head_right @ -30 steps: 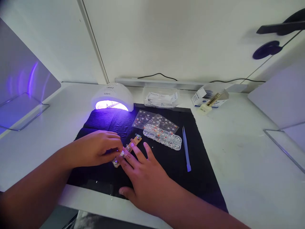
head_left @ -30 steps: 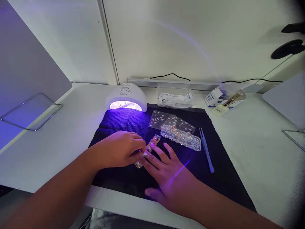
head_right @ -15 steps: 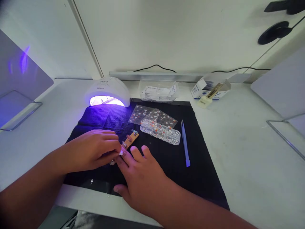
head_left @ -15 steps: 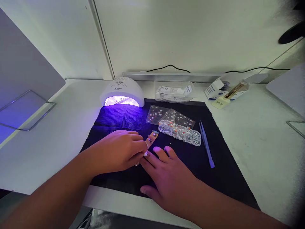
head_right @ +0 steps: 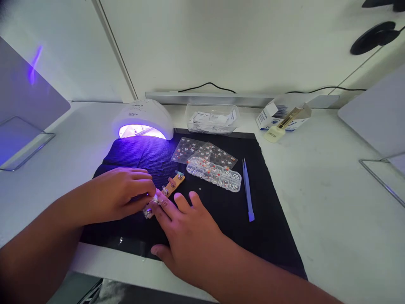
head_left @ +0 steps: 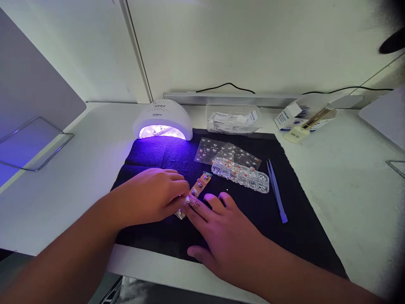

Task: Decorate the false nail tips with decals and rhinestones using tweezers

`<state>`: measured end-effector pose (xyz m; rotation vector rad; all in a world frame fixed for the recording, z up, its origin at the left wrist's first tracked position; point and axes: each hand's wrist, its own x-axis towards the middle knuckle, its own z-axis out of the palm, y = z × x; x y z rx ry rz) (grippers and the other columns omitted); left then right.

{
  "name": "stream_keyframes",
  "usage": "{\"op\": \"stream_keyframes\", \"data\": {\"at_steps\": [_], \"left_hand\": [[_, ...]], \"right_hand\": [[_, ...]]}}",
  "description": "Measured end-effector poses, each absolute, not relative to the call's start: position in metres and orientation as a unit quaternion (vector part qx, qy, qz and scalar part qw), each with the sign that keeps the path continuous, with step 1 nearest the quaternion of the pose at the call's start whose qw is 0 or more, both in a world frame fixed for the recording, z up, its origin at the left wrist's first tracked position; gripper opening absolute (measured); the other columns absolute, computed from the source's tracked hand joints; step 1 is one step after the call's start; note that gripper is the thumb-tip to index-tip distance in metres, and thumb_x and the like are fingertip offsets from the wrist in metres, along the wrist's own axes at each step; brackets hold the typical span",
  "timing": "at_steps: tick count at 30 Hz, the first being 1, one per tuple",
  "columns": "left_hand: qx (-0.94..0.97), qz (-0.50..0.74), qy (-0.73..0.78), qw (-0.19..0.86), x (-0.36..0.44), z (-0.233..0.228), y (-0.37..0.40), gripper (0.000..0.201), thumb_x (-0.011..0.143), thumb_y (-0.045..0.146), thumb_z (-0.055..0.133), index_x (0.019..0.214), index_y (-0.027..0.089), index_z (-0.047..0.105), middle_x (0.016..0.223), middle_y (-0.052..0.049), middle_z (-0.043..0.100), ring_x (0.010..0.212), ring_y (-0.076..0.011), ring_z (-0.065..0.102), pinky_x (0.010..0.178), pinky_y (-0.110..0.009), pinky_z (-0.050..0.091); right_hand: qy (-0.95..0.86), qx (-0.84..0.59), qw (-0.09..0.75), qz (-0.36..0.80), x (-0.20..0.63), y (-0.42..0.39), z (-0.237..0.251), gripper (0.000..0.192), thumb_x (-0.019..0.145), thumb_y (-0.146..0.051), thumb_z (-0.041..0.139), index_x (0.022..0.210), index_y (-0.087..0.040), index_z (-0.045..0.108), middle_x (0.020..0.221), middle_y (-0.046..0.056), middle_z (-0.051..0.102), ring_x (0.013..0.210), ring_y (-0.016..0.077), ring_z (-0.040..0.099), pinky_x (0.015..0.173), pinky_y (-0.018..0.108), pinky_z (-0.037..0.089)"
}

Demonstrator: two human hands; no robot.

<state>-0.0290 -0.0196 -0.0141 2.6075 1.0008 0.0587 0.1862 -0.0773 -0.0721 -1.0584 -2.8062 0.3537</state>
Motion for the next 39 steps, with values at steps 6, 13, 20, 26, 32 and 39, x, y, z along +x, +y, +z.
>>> {"op": "stream_keyframes", "data": {"at_steps": [6,13,20,26,32,39], "left_hand": [[0.931,0.015,0.333,0.150,-0.021,-0.016,-0.024,0.020,0.100,0.025,0.050,0.084,0.020,0.061,0.081,0.000,0.058,0.074,-0.0168,0.052,0.070,-0.034,0.040],[0.940,0.013,0.313,0.137,-0.020,-0.018,-0.026,0.020,0.101,0.025,0.048,0.089,0.019,0.063,0.089,-0.002,0.060,0.078,-0.0175,0.053,0.074,-0.035,0.041],[0.924,0.012,0.356,0.136,-0.028,-0.016,-0.024,0.020,0.099,0.024,0.052,0.085,0.020,0.066,0.083,-0.001,0.060,0.075,-0.0170,0.054,0.068,-0.034,0.038],[0.937,0.018,0.331,0.107,-0.027,-0.016,-0.028,0.018,0.099,0.024,0.052,0.085,0.020,0.064,0.083,-0.001,0.060,0.075,-0.0180,0.053,0.070,-0.035,0.040],[0.949,0.014,0.302,0.089,-0.019,-0.019,-0.032,0.016,0.099,0.025,0.053,0.089,0.019,0.063,0.086,-0.002,0.061,0.077,-0.0196,0.053,0.072,-0.037,0.042],[0.938,0.018,0.327,0.109,-0.025,-0.018,-0.029,0.017,0.099,0.025,0.052,0.086,0.020,0.062,0.082,-0.001,0.060,0.073,-0.0181,0.052,0.069,-0.035,0.039]], "right_hand": [[-0.921,-0.358,0.048,0.146,0.185,-0.075,-0.068,0.069,0.095,-0.056,0.053,0.152,-0.018,0.044,0.148,0.012,0.059,0.125,0.0397,0.053,0.105,0.064,0.033],[-0.921,-0.357,0.052,0.144,0.184,-0.075,-0.067,0.068,0.095,-0.057,0.053,0.150,-0.018,0.046,0.145,0.012,0.061,0.125,0.0401,0.053,0.104,0.064,0.034],[-0.924,-0.355,0.060,0.126,0.186,-0.076,-0.072,0.070,0.096,-0.057,0.050,0.154,-0.018,0.040,0.150,0.012,0.056,0.127,0.0401,0.051,0.106,0.064,0.032],[-0.921,-0.360,0.054,0.140,0.186,-0.077,-0.070,0.070,0.097,-0.058,0.049,0.154,-0.019,0.039,0.153,0.012,0.053,0.127,0.0409,0.052,0.106,0.065,0.032],[-0.918,-0.361,0.040,0.158,0.185,-0.075,-0.066,0.068,0.095,-0.056,0.053,0.151,-0.019,0.045,0.148,0.012,0.059,0.128,0.0402,0.052,0.107,0.065,0.033],[-0.919,-0.361,0.040,0.151,0.185,-0.076,-0.068,0.073,0.095,-0.058,0.051,0.155,-0.018,0.039,0.148,0.013,0.058,0.128,0.0408,0.051,0.106,0.066,0.034]]}}
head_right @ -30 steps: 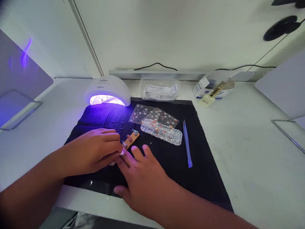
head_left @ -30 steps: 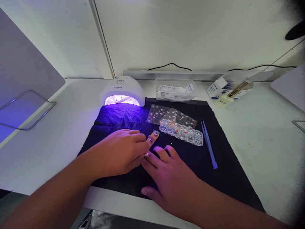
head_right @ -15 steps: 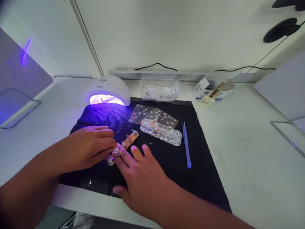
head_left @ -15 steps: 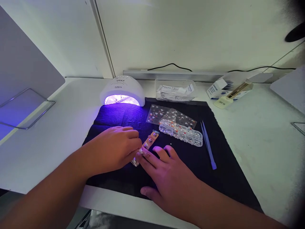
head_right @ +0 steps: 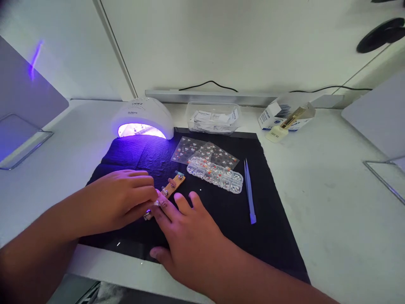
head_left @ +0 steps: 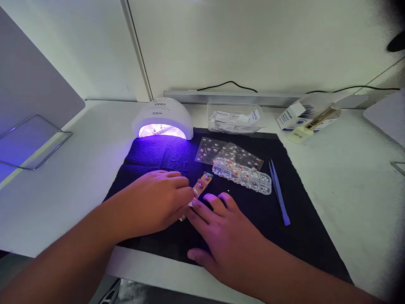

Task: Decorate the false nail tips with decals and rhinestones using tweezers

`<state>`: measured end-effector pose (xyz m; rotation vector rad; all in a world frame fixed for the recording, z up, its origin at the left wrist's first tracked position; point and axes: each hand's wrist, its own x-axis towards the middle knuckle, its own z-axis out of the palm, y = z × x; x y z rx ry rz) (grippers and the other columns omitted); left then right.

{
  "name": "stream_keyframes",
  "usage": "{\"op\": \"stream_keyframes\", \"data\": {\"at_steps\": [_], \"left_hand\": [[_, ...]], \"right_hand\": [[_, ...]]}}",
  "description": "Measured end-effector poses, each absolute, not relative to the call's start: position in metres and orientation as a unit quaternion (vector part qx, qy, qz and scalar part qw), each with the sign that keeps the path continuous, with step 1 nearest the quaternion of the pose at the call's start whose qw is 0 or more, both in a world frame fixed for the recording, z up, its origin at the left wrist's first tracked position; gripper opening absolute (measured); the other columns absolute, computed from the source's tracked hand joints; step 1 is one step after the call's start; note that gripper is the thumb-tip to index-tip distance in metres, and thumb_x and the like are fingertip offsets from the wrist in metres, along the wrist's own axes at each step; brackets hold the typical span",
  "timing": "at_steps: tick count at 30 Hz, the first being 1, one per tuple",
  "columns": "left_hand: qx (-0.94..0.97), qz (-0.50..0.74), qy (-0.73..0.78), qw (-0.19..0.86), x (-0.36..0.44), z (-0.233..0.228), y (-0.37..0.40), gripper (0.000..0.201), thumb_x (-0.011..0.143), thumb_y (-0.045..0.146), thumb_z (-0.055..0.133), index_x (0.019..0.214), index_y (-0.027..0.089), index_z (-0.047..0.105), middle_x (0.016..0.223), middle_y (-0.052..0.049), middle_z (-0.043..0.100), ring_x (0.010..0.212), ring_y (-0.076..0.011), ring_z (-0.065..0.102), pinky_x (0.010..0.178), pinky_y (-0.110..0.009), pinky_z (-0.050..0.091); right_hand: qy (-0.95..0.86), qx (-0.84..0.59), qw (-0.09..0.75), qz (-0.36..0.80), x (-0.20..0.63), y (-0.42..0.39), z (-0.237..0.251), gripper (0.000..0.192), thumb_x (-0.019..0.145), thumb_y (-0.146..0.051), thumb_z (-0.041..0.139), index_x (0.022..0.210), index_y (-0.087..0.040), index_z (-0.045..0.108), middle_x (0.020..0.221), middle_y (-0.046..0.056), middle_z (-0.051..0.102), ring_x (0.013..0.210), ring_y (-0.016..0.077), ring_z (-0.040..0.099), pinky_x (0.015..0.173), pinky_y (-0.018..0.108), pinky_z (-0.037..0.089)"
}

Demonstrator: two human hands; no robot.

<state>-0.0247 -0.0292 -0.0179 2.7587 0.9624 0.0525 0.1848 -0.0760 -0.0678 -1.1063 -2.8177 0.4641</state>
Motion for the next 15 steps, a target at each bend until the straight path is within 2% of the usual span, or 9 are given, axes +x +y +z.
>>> {"op": "stream_keyframes", "data": {"at_steps": [10,15], "left_hand": [[0.921,0.020,0.367,0.127,-0.033,-0.009,-0.024,0.022,0.097,0.023,0.053,0.075,0.019,0.056,0.075,0.001,0.056,0.068,-0.0160,0.050,0.063,-0.032,0.033],[0.917,0.037,0.370,0.142,-0.040,-0.001,-0.028,0.020,0.096,0.022,0.053,0.077,0.020,0.056,0.075,0.002,0.056,0.068,-0.0144,0.049,0.063,-0.031,0.033]], "right_hand": [[-0.927,-0.350,0.052,0.127,0.189,-0.077,-0.072,0.073,0.096,-0.058,0.050,0.156,-0.020,0.036,0.161,0.009,0.042,0.130,0.0418,0.049,0.105,0.066,0.033],[-0.934,-0.339,0.069,0.086,0.197,-0.078,-0.068,0.071,0.096,-0.058,0.050,0.155,-0.020,0.038,0.160,0.006,0.044,0.127,0.0403,0.052,0.103,0.063,0.033]]}}
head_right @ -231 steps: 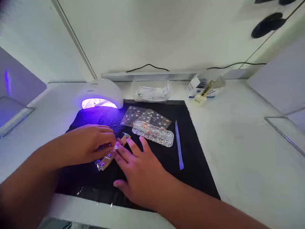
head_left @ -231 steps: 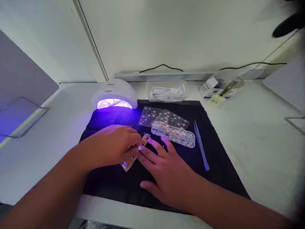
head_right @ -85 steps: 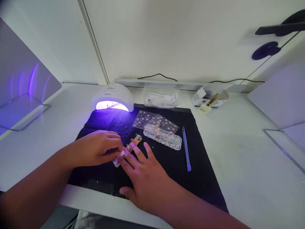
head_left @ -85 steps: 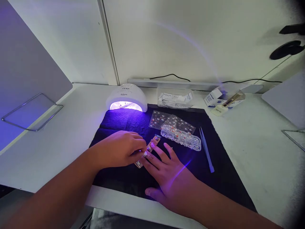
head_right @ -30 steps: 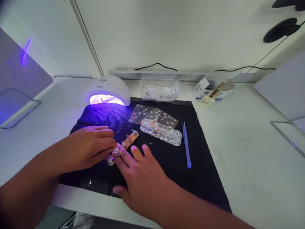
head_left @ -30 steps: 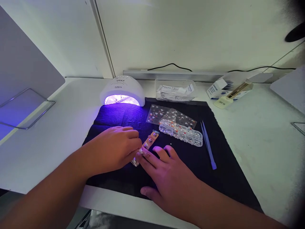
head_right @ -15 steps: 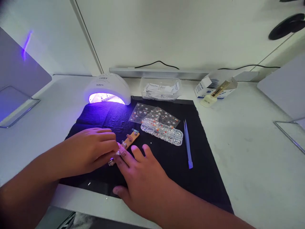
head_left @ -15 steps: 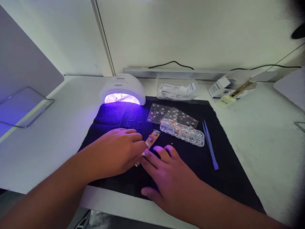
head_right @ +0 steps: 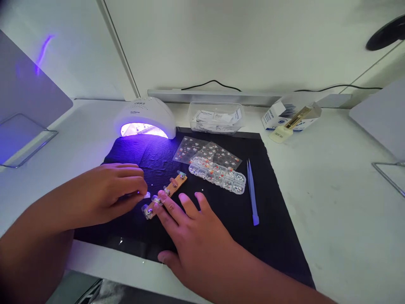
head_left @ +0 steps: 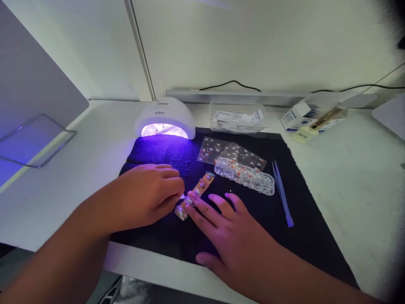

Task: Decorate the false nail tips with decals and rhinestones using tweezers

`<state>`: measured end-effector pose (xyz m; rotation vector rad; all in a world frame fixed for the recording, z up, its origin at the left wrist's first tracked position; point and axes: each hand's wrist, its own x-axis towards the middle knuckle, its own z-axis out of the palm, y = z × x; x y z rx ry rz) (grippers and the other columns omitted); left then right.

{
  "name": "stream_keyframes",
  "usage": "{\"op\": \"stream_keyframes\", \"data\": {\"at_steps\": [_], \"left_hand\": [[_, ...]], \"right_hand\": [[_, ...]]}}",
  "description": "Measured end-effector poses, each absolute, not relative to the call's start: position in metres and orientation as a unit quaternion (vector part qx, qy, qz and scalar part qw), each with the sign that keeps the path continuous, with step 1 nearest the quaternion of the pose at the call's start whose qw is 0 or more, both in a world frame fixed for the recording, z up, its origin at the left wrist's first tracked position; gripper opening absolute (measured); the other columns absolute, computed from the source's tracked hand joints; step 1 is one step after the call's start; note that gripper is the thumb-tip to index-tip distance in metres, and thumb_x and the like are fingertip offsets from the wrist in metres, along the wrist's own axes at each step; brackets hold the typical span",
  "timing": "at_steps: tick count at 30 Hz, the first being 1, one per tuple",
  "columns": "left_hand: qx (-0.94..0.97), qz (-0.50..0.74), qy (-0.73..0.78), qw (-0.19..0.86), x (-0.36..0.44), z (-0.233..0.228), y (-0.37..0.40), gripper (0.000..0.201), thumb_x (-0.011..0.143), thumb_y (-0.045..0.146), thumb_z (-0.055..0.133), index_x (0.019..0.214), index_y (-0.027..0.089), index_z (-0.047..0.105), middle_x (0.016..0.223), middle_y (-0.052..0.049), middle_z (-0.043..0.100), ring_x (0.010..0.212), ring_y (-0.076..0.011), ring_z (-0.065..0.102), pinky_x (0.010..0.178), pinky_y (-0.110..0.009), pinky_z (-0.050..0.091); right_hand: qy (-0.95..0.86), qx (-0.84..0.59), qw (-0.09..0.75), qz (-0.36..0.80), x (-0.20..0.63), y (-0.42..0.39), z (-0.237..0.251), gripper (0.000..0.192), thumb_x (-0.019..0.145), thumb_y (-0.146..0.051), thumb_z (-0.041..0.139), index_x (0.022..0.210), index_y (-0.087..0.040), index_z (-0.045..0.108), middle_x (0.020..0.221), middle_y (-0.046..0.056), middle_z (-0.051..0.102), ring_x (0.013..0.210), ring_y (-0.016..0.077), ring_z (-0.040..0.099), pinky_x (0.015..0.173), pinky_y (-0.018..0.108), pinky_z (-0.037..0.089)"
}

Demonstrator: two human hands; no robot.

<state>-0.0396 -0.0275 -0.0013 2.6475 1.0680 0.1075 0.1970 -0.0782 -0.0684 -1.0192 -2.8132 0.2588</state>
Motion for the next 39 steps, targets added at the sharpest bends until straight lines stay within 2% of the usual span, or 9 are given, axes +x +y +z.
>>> {"op": "stream_keyframes", "data": {"at_steps": [4,7,10,15,20,25,31,39], "left_hand": [[0.915,0.026,0.366,0.169,-0.040,0.003,-0.031,0.020,0.096,0.020,0.055,0.076,0.020,0.057,0.075,0.002,0.057,0.068,-0.0138,0.050,0.064,-0.031,0.034],[0.919,0.016,0.348,0.184,-0.039,0.003,-0.033,0.020,0.096,0.019,0.054,0.076,0.020,0.058,0.075,0.002,0.058,0.068,-0.0138,0.050,0.064,-0.031,0.035],[0.919,0.012,0.342,0.194,-0.036,0.002,-0.035,0.019,0.095,0.018,0.054,0.078,0.020,0.058,0.076,0.002,0.059,0.069,-0.0143,0.051,0.065,-0.031,0.035],[0.914,-0.021,0.359,0.190,-0.033,-0.003,-0.036,0.017,0.095,0.019,0.056,0.078,0.022,0.059,0.076,0.003,0.059,0.071,-0.0161,0.053,0.066,-0.031,0.035],[0.913,-0.037,0.362,0.185,-0.032,-0.006,-0.037,0.019,0.096,0.022,0.055,0.078,0.021,0.059,0.078,0.002,0.060,0.070,-0.0167,0.053,0.066,-0.032,0.035],[0.921,-0.040,0.348,0.172,-0.029,-0.007,-0.039,0.014,0.096,0.022,0.056,0.083,0.021,0.060,0.079,0.001,0.061,0.073,-0.0175,0.055,0.068,-0.032,0.038],[0.929,-0.038,0.323,0.175,-0.025,-0.008,-0.042,0.012,0.095,0.020,0.056,0.083,0.022,0.059,0.083,0.002,0.063,0.076,-0.0178,0.057,0.071,-0.034,0.041],[0.907,-0.060,0.378,0.174,-0.031,-0.006,-0.038,0.019,0.096,0.025,0.054,0.078,0.022,0.058,0.078,0.001,0.060,0.072,-0.0187,0.056,0.066,-0.034,0.039]], "right_hand": [[-0.943,-0.317,0.096,0.035,0.205,-0.081,-0.066,0.063,0.097,-0.058,0.047,0.145,-0.017,0.053,0.153,0.005,0.054,0.118,0.0356,0.056,0.100,0.057,0.031],[-0.946,-0.302,0.115,0.010,0.208,-0.083,-0.065,0.058,0.093,-0.059,0.053,0.133,-0.018,0.064,0.145,0.004,0.063,0.110,0.0306,0.058,0.097,0.052,0.032],[-0.947,-0.292,0.136,-0.006,0.206,-0.085,-0.064,0.059,0.088,-0.062,0.059,0.128,-0.020,0.067,0.137,0.000,0.069,0.107,0.0272,0.058,0.095,0.048,0.032],[-0.949,-0.287,0.134,0.001,0.202,-0.085,-0.067,0.065,0.087,-0.064,0.060,0.136,-0.020,0.061,0.143,-0.001,0.064,0.109,0.0263,0.056,0.095,0.046,0.030],[-0.953,-0.279,0.113,0.025,0.195,-0.087,-0.074,0.069,0.090,-0.063,0.055,0.144,-0.020,0.053,0.150,0.002,0.058,0.112,0.0292,0.054,0.097,0.048,0.025],[-0.950,-0.290,0.095,0.058,0.188,-0.088,-0.078,0.070,0.095,-0.062,0.047,0.149,-0.017,0.046,0.144,0.009,0.063,0.118,0.0329,0.053,0.103,0.052,0.021],[-0.947,-0.295,0.084,0.093,0.187,-0.087,-0.078,0.064,0.097,-0.059,0.042,0.147,-0.019,0.048,0.136,0.011,0.068,0.122,0.0344,0.052,0.105,0.054,0.021],[-0.947,-0.296,0.091,0.085,0.189,-0.090,-0.079,0.069,0.099,-0.059,0.042,0.153,-0.016,0.039,0.147,0.010,0.060,0.121,0.0349,0.051,0.103,0.055,0.021]]}}
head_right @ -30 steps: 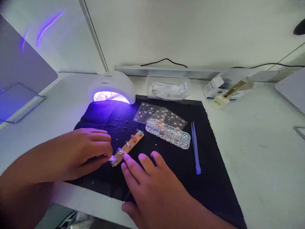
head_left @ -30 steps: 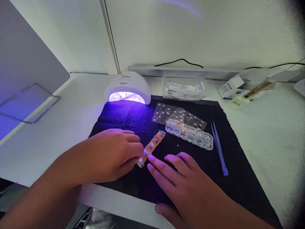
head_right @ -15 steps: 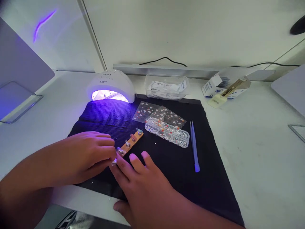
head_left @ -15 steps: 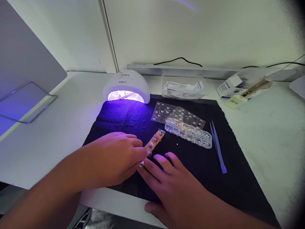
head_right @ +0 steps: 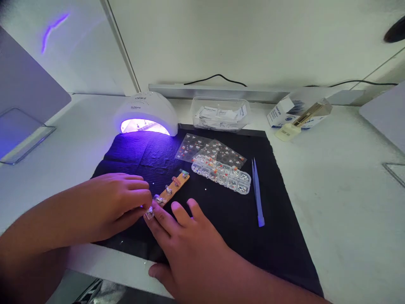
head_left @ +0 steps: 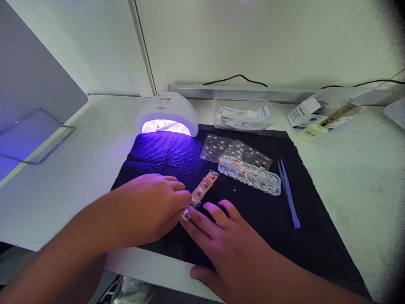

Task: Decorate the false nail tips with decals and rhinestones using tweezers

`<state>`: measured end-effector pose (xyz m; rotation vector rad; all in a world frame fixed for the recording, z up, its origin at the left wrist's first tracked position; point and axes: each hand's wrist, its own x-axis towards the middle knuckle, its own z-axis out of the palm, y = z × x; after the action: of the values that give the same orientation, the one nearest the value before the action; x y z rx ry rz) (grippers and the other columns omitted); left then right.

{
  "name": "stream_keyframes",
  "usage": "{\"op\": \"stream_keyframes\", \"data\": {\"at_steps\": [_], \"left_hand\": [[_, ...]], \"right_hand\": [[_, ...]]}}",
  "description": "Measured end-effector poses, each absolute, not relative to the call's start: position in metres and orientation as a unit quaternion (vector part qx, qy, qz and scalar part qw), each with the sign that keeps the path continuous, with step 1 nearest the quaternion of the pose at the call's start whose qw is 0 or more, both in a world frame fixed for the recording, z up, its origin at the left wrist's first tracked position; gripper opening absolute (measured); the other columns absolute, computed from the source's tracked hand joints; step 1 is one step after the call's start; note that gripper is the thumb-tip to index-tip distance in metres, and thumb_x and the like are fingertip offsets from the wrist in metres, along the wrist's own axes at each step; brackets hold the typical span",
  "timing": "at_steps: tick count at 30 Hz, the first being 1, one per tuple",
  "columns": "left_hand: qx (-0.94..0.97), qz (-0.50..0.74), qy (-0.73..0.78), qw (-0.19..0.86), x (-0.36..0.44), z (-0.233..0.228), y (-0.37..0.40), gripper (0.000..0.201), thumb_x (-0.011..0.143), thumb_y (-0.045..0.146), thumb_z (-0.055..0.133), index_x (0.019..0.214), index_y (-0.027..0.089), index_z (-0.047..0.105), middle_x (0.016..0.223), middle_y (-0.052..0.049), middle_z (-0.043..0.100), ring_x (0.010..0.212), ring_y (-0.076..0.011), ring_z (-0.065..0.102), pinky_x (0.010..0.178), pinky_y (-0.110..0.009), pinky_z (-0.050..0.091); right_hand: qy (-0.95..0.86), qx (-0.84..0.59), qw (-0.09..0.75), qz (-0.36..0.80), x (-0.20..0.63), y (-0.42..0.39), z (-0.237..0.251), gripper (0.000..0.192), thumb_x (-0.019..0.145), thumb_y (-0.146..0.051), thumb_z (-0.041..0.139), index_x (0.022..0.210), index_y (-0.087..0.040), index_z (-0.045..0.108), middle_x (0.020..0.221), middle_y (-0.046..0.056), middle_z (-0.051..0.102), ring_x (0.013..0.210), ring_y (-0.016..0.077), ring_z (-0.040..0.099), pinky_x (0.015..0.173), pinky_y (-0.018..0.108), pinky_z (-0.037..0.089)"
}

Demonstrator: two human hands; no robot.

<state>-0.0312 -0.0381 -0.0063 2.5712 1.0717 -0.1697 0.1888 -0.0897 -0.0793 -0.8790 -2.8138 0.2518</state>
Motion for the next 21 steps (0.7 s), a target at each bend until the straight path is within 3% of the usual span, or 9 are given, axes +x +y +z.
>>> {"op": "stream_keyframes", "data": {"at_steps": [11,21], "left_hand": [[0.911,-0.061,0.358,0.195,-0.0287,-0.0051,-0.0445,0.014,0.096,0.021,0.053,0.085,0.024,0.061,0.082,0.002,0.062,0.075,-0.0182,0.056,0.070,-0.034,0.039],[0.904,-0.041,0.389,0.175,-0.0339,-0.0065,-0.0379,0.019,0.094,0.022,0.054,0.075,0.021,0.057,0.072,0.002,0.060,0.065,-0.0167,0.052,0.060,-0.031,0.032]], "right_hand": [[-0.946,-0.298,0.084,0.097,0.1874,-0.0881,-0.0765,0.068,0.098,-0.061,0.043,0.150,-0.018,0.045,0.144,0.011,0.062,0.121,0.0358,0.053,0.103,0.056,0.023],[-0.945,-0.298,0.075,0.108,0.1881,-0.0877,-0.0782,0.070,0.099,-0.059,0.042,0.154,-0.017,0.038,0.153,0.009,0.054,0.124,0.0361,0.050,0.103,0.057,0.025]]}}
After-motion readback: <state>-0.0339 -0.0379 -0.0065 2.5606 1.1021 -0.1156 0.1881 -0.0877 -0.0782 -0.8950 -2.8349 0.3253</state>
